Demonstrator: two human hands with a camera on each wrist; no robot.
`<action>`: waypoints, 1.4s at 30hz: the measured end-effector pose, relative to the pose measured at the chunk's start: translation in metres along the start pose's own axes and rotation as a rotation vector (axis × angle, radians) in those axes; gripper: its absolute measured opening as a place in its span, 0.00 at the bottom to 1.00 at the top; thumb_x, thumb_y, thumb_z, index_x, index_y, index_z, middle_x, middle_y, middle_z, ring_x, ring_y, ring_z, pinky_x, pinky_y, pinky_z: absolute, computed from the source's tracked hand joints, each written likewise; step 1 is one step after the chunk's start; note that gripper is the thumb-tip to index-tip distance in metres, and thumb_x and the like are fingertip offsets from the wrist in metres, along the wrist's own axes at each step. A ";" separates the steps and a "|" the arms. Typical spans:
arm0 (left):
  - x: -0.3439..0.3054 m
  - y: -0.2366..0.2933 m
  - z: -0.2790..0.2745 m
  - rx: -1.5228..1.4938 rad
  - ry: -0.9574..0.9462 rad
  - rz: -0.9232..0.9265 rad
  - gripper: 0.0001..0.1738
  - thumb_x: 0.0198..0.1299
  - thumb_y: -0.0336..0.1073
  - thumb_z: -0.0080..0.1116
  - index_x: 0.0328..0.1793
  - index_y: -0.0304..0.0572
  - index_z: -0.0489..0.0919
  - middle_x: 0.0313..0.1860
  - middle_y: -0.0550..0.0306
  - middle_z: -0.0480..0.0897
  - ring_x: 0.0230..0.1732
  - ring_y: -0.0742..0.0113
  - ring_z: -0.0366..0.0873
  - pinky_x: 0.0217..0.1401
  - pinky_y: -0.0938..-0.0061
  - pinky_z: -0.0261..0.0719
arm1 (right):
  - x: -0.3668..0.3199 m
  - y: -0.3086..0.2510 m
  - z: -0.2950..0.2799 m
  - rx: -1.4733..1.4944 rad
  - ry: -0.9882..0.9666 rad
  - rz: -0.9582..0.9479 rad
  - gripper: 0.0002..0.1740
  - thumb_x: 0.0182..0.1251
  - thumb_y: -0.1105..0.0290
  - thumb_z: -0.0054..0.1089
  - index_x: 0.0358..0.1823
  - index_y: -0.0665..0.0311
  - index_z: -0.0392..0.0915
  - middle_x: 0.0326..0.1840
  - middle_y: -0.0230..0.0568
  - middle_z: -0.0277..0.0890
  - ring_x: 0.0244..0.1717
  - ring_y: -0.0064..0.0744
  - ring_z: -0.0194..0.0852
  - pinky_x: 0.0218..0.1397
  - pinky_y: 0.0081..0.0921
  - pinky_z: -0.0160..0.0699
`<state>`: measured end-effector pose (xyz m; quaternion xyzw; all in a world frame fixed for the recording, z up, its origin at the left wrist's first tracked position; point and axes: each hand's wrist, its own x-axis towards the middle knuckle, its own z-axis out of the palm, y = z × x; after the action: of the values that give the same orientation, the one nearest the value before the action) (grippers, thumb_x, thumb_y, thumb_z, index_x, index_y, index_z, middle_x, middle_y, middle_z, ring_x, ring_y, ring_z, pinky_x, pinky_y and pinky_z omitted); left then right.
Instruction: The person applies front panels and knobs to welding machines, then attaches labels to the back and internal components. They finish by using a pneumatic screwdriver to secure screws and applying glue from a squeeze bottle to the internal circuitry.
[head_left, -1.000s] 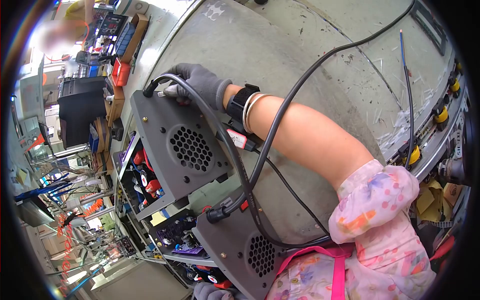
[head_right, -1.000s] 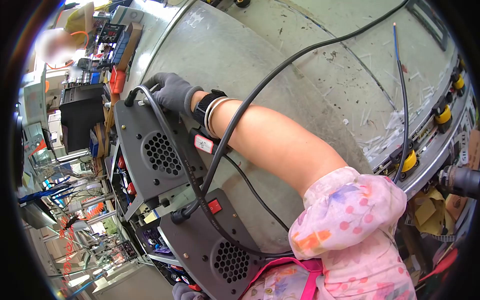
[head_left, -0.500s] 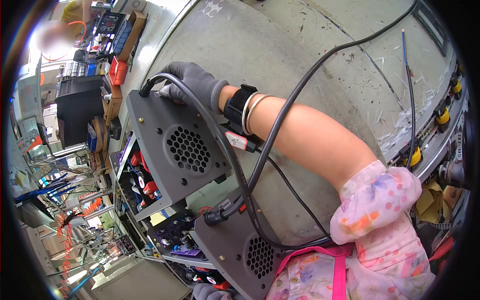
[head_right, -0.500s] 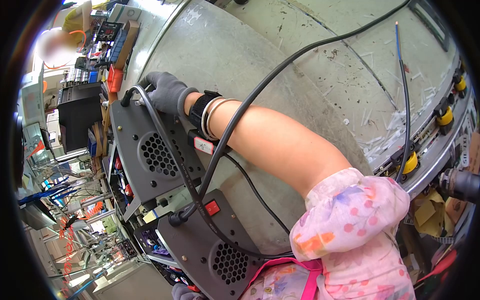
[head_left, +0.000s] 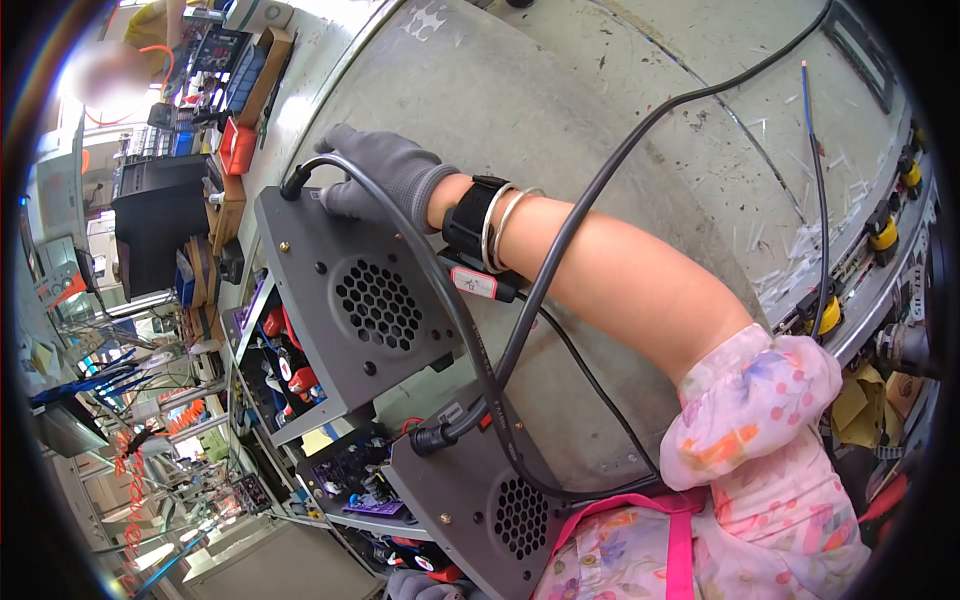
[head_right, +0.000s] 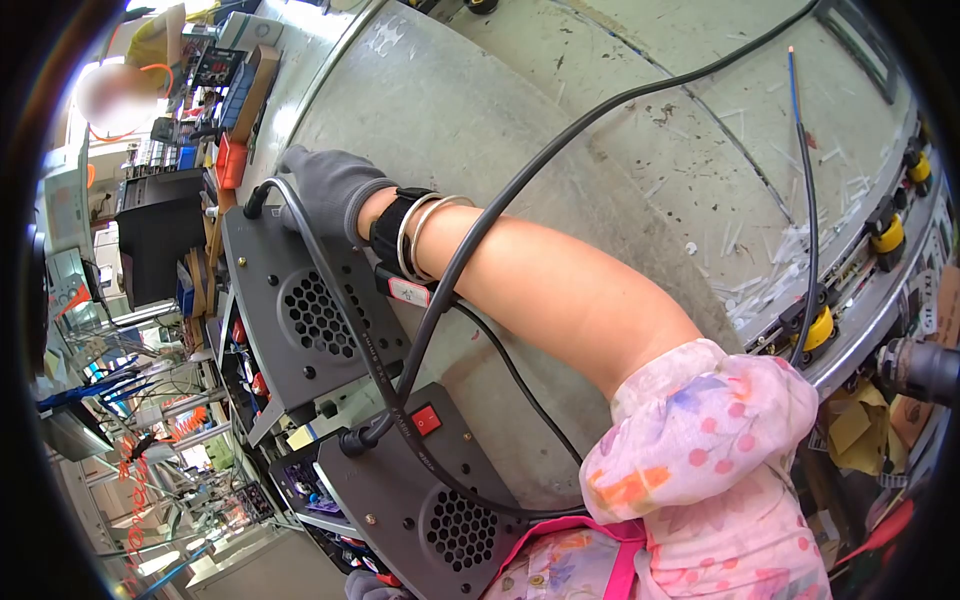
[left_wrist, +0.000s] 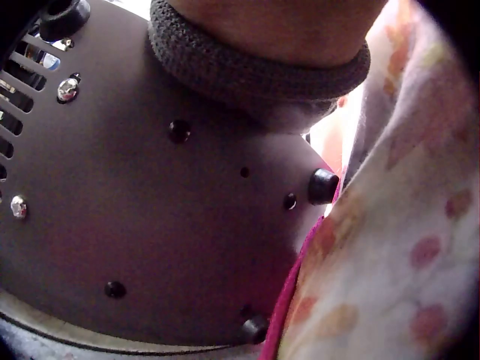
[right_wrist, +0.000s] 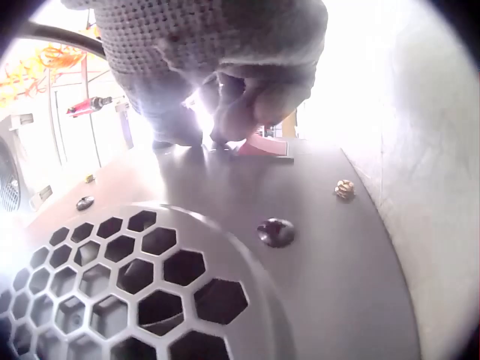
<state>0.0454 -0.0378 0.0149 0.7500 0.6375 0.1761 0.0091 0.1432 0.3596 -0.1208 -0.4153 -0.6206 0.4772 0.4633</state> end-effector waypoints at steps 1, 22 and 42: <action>0.000 0.000 0.001 0.007 0.012 0.003 0.20 0.65 0.44 0.53 0.22 0.44 0.66 0.17 0.56 0.67 0.21 0.58 0.64 0.27 0.65 0.64 | 0.001 0.004 -0.002 0.008 -0.011 0.042 0.24 0.57 0.64 0.62 0.56 0.65 0.75 0.40 0.47 0.82 0.40 0.36 0.82 0.50 0.28 0.78; -0.008 -0.009 0.018 -0.021 0.284 0.098 0.19 0.65 0.36 0.53 0.21 0.35 0.69 0.17 0.50 0.64 0.20 0.53 0.64 0.25 0.60 0.57 | -0.200 -0.027 -0.101 0.486 0.114 0.529 0.13 0.63 0.73 0.55 0.48 0.71 0.75 0.33 0.44 0.79 0.29 0.32 0.79 0.31 0.27 0.83; -0.011 -0.016 0.022 0.036 0.382 0.180 0.24 0.68 0.47 0.51 0.22 0.39 0.69 0.20 0.51 0.68 0.22 0.52 0.69 0.26 0.61 0.62 | -0.615 -0.066 -0.207 0.946 1.778 0.391 0.35 0.55 0.27 0.54 0.38 0.55 0.77 0.31 0.30 0.74 0.30 0.28 0.73 0.32 0.30 0.78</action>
<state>0.0348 -0.0413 -0.0121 0.7568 0.5613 0.3036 -0.1413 0.4779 -0.1999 -0.1429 -0.4873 0.2774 0.2600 0.7861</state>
